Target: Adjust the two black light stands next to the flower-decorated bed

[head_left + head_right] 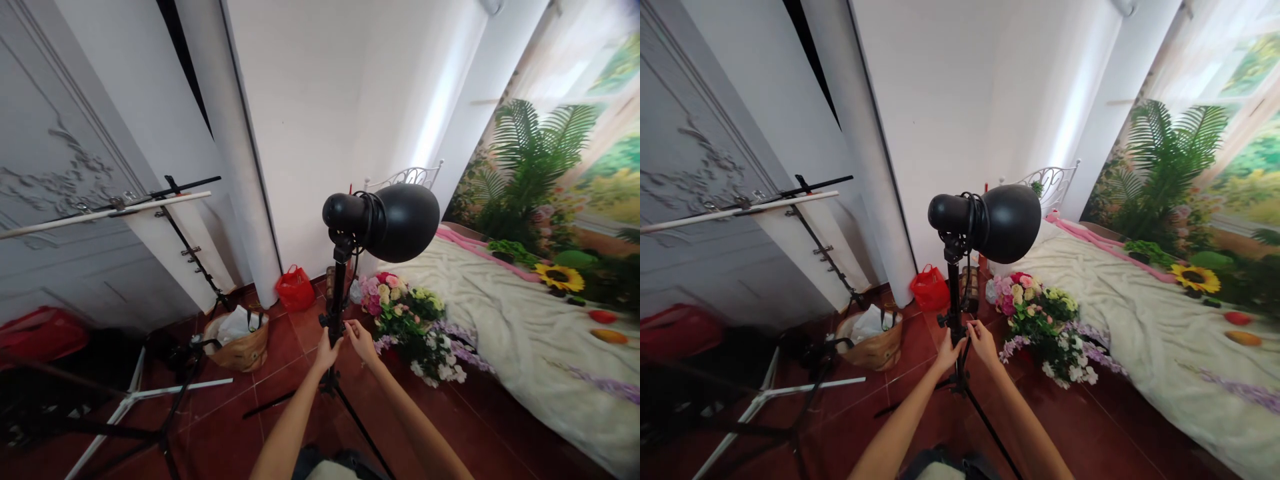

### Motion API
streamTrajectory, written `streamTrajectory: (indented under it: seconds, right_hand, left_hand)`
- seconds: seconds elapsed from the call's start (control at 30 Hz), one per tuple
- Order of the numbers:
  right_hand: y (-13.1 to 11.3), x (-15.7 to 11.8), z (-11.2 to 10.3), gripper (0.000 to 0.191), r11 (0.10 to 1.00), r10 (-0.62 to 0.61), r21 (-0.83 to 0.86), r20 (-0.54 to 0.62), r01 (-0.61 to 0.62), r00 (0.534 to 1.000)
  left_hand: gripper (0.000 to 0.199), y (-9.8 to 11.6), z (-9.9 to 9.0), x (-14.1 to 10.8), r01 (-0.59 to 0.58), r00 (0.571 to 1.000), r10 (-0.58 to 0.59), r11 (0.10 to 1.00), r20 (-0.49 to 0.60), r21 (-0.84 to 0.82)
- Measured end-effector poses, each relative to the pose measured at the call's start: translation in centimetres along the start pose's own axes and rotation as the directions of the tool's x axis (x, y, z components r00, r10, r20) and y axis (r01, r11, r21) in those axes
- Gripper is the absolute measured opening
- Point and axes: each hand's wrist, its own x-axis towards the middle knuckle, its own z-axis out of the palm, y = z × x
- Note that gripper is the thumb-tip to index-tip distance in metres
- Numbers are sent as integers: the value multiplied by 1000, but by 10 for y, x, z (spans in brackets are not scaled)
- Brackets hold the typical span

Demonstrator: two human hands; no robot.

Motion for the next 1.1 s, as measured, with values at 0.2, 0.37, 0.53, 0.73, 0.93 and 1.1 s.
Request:
streamTrajectory:
  seconds: [0.2,0.37,0.53,0.73,0.93,1.1]
  right_hand:
    - [-4,-11,-6,47,982,96,154,115,-113,989]
    - [4,-6,-8,54,954,131,243,196,-177,972]
    - [10,-1,-7,51,952,103,263,200,-155,974]
    - [12,9,-1,43,977,50,206,48,-58,998]
    - [19,15,25,47,936,211,317,-149,-155,966]
    - [8,19,31,45,881,386,361,-174,-306,906]
  left_hand:
    - [46,-1,-1,1,-57,998,55,996,34,71]
    - [44,2,0,0,-85,996,81,993,48,79]
    - [47,1,0,3,-97,994,93,992,50,76]
    - [50,0,3,5,-72,997,70,994,33,80]
    - [53,0,5,4,-84,996,82,995,30,61]
    - [53,4,4,2,-53,998,52,998,27,18]
